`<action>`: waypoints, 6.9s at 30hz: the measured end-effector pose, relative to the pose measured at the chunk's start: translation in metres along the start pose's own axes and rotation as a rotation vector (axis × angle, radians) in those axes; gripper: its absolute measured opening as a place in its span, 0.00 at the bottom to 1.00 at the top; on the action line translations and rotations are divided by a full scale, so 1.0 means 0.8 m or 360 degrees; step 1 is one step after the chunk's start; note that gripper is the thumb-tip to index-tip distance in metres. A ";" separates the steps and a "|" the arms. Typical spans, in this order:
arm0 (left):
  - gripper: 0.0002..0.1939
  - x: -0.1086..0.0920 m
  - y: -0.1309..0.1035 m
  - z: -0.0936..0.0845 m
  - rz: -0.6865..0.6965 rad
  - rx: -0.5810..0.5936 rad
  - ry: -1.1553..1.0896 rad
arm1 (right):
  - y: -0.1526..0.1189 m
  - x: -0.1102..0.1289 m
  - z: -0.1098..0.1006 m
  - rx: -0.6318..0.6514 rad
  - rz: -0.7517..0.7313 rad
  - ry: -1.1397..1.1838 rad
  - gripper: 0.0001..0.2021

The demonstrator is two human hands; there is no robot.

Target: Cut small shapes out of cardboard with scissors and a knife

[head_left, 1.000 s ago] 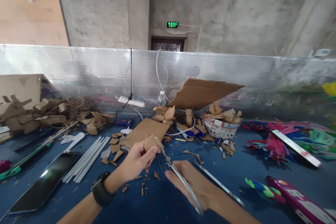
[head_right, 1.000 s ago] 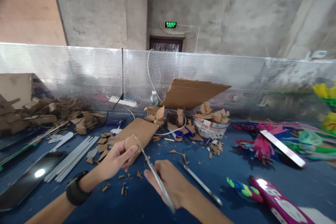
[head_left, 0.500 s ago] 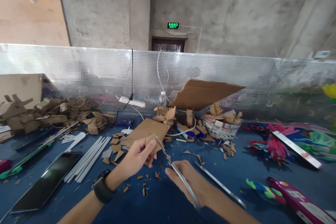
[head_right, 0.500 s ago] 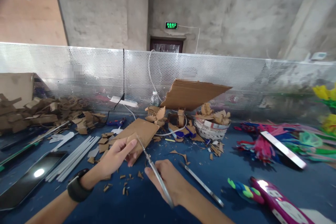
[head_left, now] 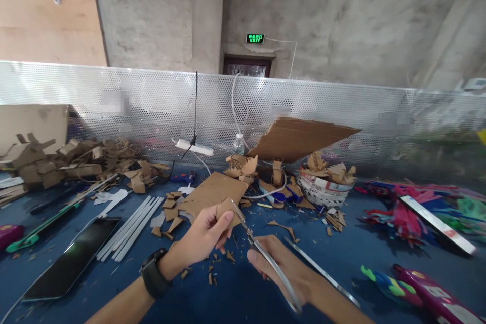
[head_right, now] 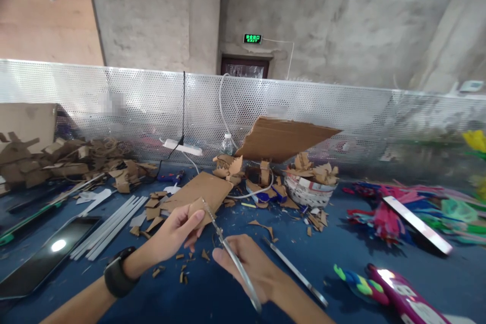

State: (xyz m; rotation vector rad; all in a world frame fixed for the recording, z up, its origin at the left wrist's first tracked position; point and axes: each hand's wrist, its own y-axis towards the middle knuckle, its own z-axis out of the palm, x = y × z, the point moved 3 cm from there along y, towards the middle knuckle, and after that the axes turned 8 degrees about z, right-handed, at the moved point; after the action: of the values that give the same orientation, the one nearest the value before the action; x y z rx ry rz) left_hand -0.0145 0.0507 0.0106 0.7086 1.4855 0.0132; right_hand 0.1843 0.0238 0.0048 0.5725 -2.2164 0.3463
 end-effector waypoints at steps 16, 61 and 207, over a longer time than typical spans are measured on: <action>0.30 -0.013 0.002 -0.010 -0.0027 0.0103 0.0121 | 0.011 -0.004 0.013 -0.0156 0.0113 -0.0108 0.29; 0.31 0.009 0.000 0.016 -0.0074 0.0193 -0.0141 | 0.009 -0.010 0.011 -0.0227 0.0056 -0.0167 0.24; 0.33 0.012 0.011 -0.027 -0.0139 -0.0533 -0.0146 | 0.010 -0.023 -0.007 0.0199 0.0317 0.0396 0.40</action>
State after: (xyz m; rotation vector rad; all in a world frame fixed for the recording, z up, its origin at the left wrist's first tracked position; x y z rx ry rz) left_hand -0.0294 0.0715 0.0075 0.3686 1.3821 0.1570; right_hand 0.1944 0.0385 -0.0059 0.3524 -2.0236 0.6293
